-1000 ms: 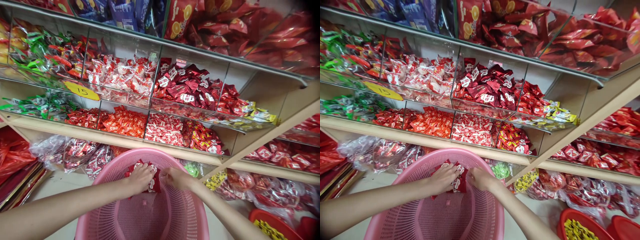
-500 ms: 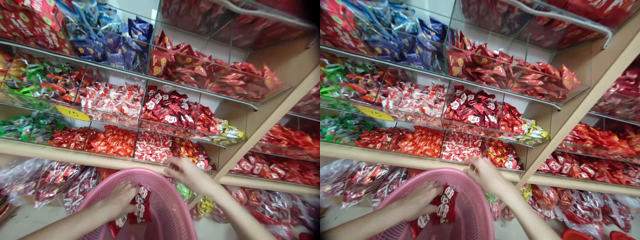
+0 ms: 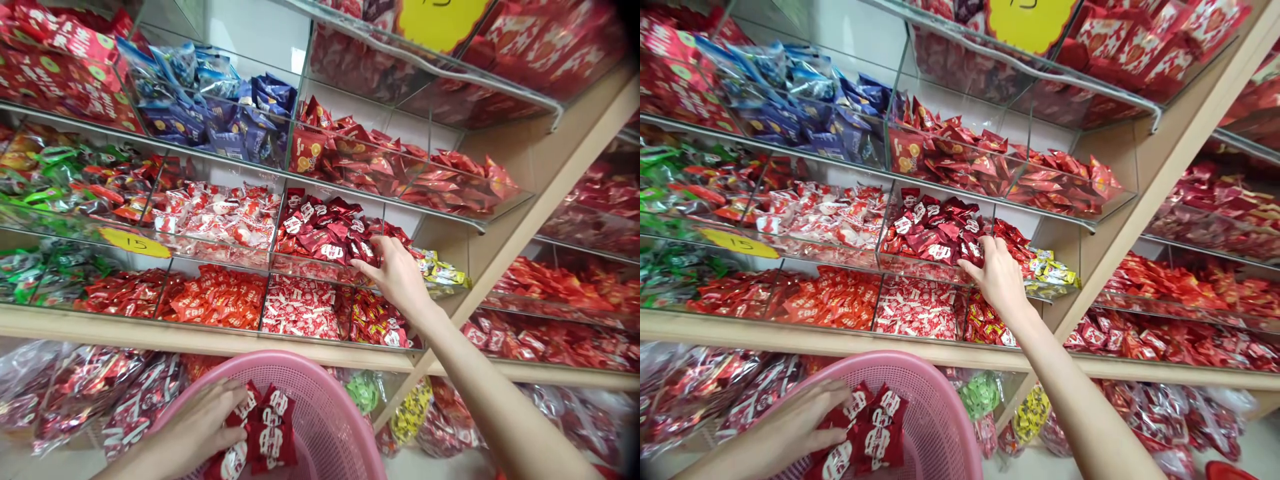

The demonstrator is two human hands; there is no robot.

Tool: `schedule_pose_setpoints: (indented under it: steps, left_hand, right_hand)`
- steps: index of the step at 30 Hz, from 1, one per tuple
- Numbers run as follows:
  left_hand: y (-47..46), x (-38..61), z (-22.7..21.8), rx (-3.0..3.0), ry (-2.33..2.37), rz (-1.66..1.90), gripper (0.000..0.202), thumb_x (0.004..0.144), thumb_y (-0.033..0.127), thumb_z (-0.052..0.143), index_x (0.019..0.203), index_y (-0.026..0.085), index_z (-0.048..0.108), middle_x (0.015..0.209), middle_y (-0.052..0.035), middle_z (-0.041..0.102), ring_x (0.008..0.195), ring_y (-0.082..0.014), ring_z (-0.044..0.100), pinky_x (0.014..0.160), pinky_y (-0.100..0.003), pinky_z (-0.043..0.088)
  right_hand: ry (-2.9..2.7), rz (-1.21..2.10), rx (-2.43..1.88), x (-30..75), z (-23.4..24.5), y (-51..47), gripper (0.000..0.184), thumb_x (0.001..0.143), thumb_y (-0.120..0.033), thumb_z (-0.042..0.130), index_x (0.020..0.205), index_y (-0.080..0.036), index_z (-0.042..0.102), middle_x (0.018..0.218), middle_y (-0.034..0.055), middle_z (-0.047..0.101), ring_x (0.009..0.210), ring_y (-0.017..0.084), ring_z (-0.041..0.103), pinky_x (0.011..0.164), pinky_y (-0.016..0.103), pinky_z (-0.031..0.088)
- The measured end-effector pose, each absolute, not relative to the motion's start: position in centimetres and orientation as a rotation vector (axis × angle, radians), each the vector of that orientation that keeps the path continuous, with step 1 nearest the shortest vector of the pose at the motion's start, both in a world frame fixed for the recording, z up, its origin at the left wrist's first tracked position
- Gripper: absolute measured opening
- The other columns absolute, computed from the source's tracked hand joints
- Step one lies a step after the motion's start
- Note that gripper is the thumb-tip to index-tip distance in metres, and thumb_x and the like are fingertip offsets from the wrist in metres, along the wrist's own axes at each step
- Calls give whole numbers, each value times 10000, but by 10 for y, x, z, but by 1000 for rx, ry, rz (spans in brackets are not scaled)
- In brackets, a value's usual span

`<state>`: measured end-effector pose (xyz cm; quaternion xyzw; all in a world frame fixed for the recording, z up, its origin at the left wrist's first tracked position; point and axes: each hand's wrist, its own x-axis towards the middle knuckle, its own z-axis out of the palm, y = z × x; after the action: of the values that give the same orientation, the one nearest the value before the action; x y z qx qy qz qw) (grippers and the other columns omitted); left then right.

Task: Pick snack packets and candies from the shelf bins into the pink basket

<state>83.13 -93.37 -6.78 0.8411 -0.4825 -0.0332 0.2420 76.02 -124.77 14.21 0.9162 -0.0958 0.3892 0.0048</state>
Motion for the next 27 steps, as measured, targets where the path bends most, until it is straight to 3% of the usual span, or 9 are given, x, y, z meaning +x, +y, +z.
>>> schedule_pose_setpoints:
  steps: [6, 12, 19, 22, 25, 27]
  left_hand:
    - [-936, 829, -61, 2352, -1244, -185, 373, 776, 386, 596, 1116, 233, 614, 1143, -94, 645, 1069, -301, 586, 910, -433, 471]
    - [-936, 824, -62, 2371, -1253, -221, 413, 798, 397, 566, 1155, 196, 607, 1235, -126, 599, 1154, -316, 535, 956, -444, 448]
    - [-932, 824, -57, 2326, -1170, -257, 434, 780, 419, 583, 1152, 198, 609, 1204, -122, 608, 1146, -318, 528, 974, -449, 412]
    - [-936, 825, -51, 2239, -1110, -267, 372, 782, 434, 587, 1064, 197, 638, 1092, -103, 645, 1047, -293, 565, 909, -425, 427]
    - [-946, 823, -35, 1966, -999, -492, 338, 842, 473, 511, 865, 166, 647, 814, -53, 651, 773, -195, 586, 719, -325, 452]
    - [-953, 820, -20, 1661, -803, -705, 387, 858, 503, 485, 868, 146, 635, 818, -59, 650, 728, -158, 575, 693, -289, 444]
  right_hand:
    - [-411, 1048, 2675, 761, 145, -1239, 334, 901, -373, 398, 1183, -200, 445, 1038, 118, 562, 751, 252, 609, 551, 331, 391]
    - [-586, 940, 2546, 772, 145, -1227, 246, 896, -359, 400, 1030, -176, 493, 979, 94, 540, 668, 216, 611, 449, 297, 267]
    - [-448, 1163, 2550, 763, 146, -1238, 278, 889, -366, 436, 1062, -167, 524, 993, 102, 568, 701, 200, 583, 501, 298, 352]
    - [-306, 1372, 2512, 748, 148, -1235, 305, 875, -375, 478, 1090, -166, 534, 991, 100, 586, 763, 210, 586, 543, 304, 406]
    - [-68, 1498, 2466, 733, 138, -1220, 313, 871, -357, 510, 1125, -174, 523, 1010, 93, 599, 827, 198, 594, 584, 293, 460]
    - [162, 1440, 2491, 725, 119, -1202, 320, 877, -308, 515, 1165, -167, 499, 1045, 94, 606, 890, 177, 599, 631, 267, 497]
